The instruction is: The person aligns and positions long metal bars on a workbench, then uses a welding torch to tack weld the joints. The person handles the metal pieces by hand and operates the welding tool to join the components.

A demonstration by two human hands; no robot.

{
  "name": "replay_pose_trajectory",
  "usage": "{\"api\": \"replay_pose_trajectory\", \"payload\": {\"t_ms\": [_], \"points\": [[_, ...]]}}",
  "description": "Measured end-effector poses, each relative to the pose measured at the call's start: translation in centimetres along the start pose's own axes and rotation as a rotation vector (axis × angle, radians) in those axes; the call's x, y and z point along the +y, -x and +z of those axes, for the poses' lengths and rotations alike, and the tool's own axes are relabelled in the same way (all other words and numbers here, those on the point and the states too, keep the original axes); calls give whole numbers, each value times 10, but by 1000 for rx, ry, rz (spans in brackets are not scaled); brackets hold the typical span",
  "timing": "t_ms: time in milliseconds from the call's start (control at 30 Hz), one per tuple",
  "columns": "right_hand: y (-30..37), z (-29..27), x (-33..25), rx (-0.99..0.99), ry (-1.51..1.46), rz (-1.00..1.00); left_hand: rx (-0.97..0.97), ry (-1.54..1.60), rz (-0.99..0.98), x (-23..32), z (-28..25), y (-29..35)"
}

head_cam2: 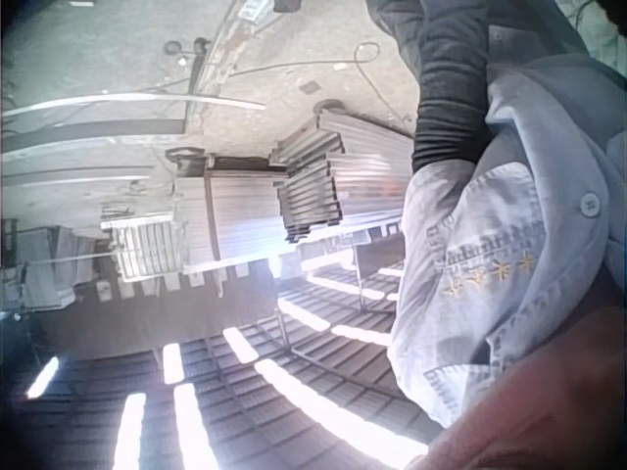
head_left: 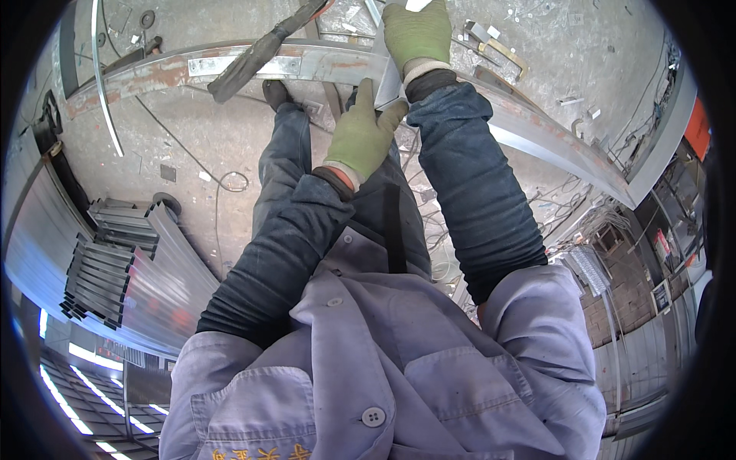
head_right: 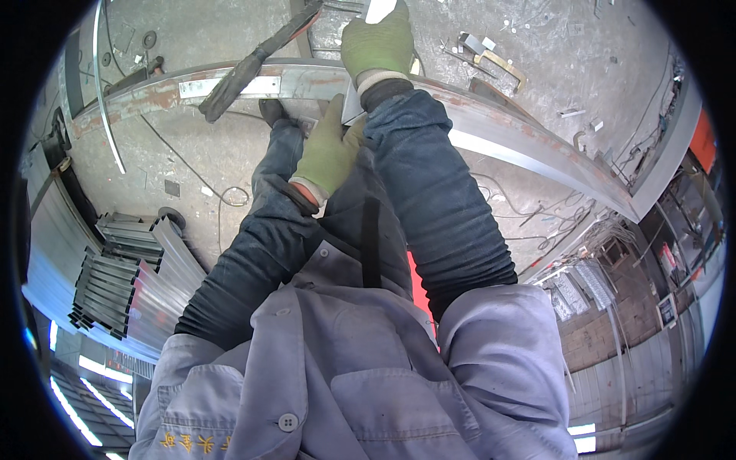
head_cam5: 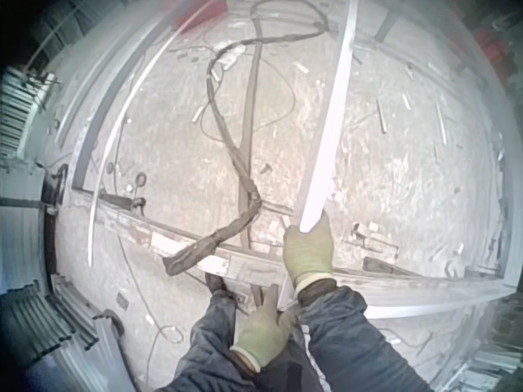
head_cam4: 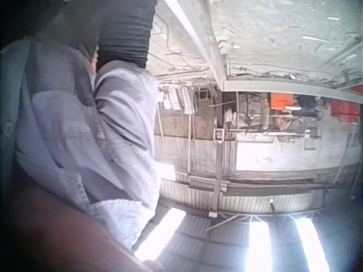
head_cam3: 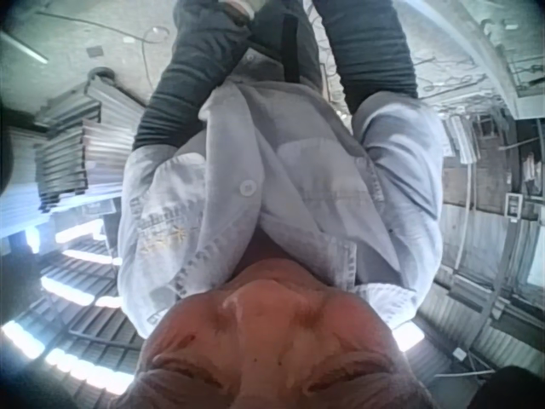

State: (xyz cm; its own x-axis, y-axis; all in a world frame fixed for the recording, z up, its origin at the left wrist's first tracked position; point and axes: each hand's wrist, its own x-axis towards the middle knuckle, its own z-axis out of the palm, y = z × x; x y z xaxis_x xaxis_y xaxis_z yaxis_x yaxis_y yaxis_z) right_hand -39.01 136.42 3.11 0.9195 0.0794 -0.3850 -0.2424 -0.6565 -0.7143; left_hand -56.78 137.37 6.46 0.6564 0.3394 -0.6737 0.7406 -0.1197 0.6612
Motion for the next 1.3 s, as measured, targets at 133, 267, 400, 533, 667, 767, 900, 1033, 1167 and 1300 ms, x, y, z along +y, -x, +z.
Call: {"api": "replay_pose_trajectory", "payload": {"t_ms": [133, 267, 400, 533, 667, 767, 900, 1033, 1167, 1300], "points": [[8, -11, -10, -51, 26, -14, -12, 0, 10, 0, -3, -2], [11, -44, -6, -290, -128, 39, -94, 77, 16, -5, -8, -5], [43, -93, 27, -362, -53, -45, -132, 77, -14, -2, -16, -5], [71, -137, 50, -531, 368, -360, -185, -23, -23, -9, -32, -8], [73, -125, 80, -462, 715, -632, -160, 156, 83, -18, -37, -23], [78, -118, 83, -437, 738, -599, -189, 326, 32, -14, -31, -29], [85, -114, 93, -400, 708, -625, -149, 202, -6, -12, -22, -28], [85, -112, 88, -403, 706, -603, -109, -54, 276, -62, -14, -37], [85, -110, 98, -335, 708, -643, -137, -140, 30, -45, -9, -36], [85, -110, 91, -382, 732, -591, -127, -421, 260, -52, -15, -29]]}}
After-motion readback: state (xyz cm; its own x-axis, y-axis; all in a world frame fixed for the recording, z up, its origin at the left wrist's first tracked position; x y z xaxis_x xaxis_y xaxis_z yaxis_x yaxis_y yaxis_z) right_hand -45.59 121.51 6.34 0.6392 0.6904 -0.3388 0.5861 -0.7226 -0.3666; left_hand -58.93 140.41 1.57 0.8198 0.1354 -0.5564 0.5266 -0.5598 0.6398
